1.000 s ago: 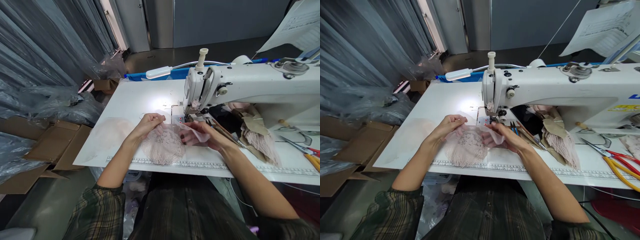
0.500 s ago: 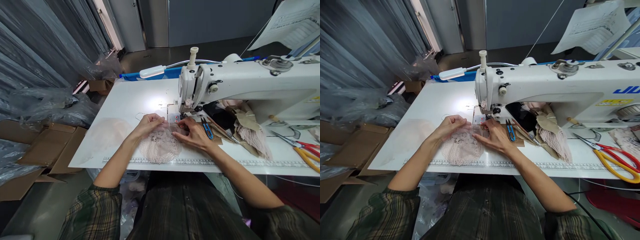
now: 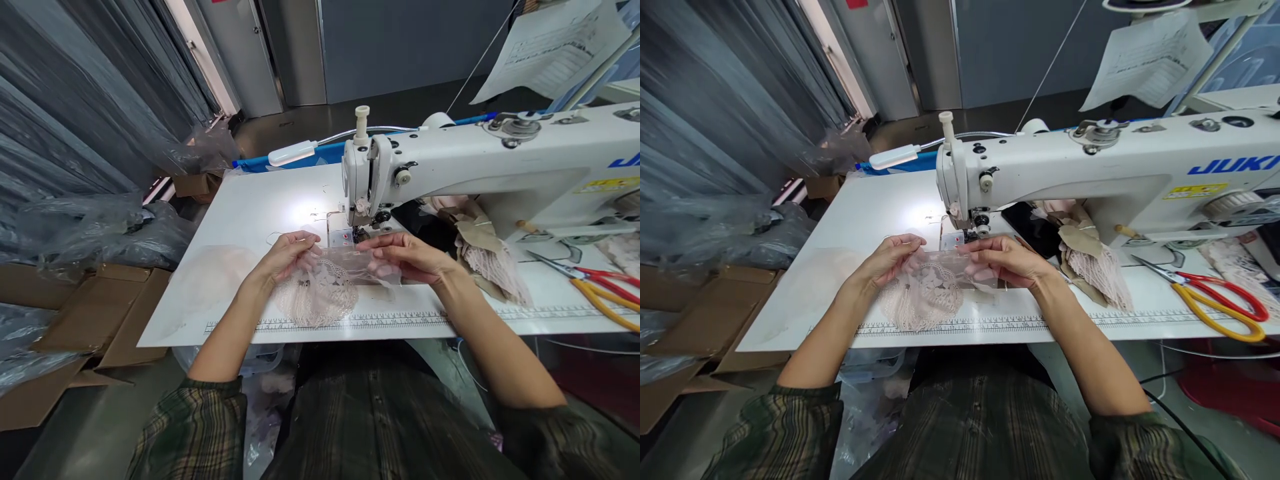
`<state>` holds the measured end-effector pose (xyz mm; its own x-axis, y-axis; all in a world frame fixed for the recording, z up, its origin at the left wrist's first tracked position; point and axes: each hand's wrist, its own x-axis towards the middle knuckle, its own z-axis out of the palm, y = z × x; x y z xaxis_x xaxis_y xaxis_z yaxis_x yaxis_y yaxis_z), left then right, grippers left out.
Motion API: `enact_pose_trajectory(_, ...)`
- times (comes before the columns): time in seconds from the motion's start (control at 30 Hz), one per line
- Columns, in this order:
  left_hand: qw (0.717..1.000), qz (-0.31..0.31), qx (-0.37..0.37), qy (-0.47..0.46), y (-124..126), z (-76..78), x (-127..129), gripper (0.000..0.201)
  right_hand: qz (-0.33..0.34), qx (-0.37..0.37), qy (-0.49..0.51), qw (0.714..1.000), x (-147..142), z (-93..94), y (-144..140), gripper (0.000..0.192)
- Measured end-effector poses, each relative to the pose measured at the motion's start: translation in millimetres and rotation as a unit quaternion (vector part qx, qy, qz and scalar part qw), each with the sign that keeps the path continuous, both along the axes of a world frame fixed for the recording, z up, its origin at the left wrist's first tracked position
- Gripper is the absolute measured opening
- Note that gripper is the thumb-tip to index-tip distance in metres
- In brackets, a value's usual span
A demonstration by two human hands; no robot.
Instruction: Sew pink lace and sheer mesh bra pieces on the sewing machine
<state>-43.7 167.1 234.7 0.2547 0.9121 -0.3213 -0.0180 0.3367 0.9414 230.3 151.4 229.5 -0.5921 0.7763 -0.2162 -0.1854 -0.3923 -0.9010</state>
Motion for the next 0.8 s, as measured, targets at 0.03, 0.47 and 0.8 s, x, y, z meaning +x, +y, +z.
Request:
enact_pose_trajectory(0.03,1.000,-0.008,0.004,0.013,-1,1.2,1,0.027,0.007,0.001,-0.009,1.000,1,0.9,-3,0.041)
enact_pose_trajectory(0.47,0.989,-0.126,0.004,-0.071,-114,30.1,18,0.041,0.152,0.013,0.000,0.988,45,2.2,-68,0.025)
enact_pose_trajectory(0.8,0.984,0.061,0.089,0.140,-70,-18.9,-1,0.032,-0.131,0.143,-0.392,0.899,-2,-25.6,-15,0.056)
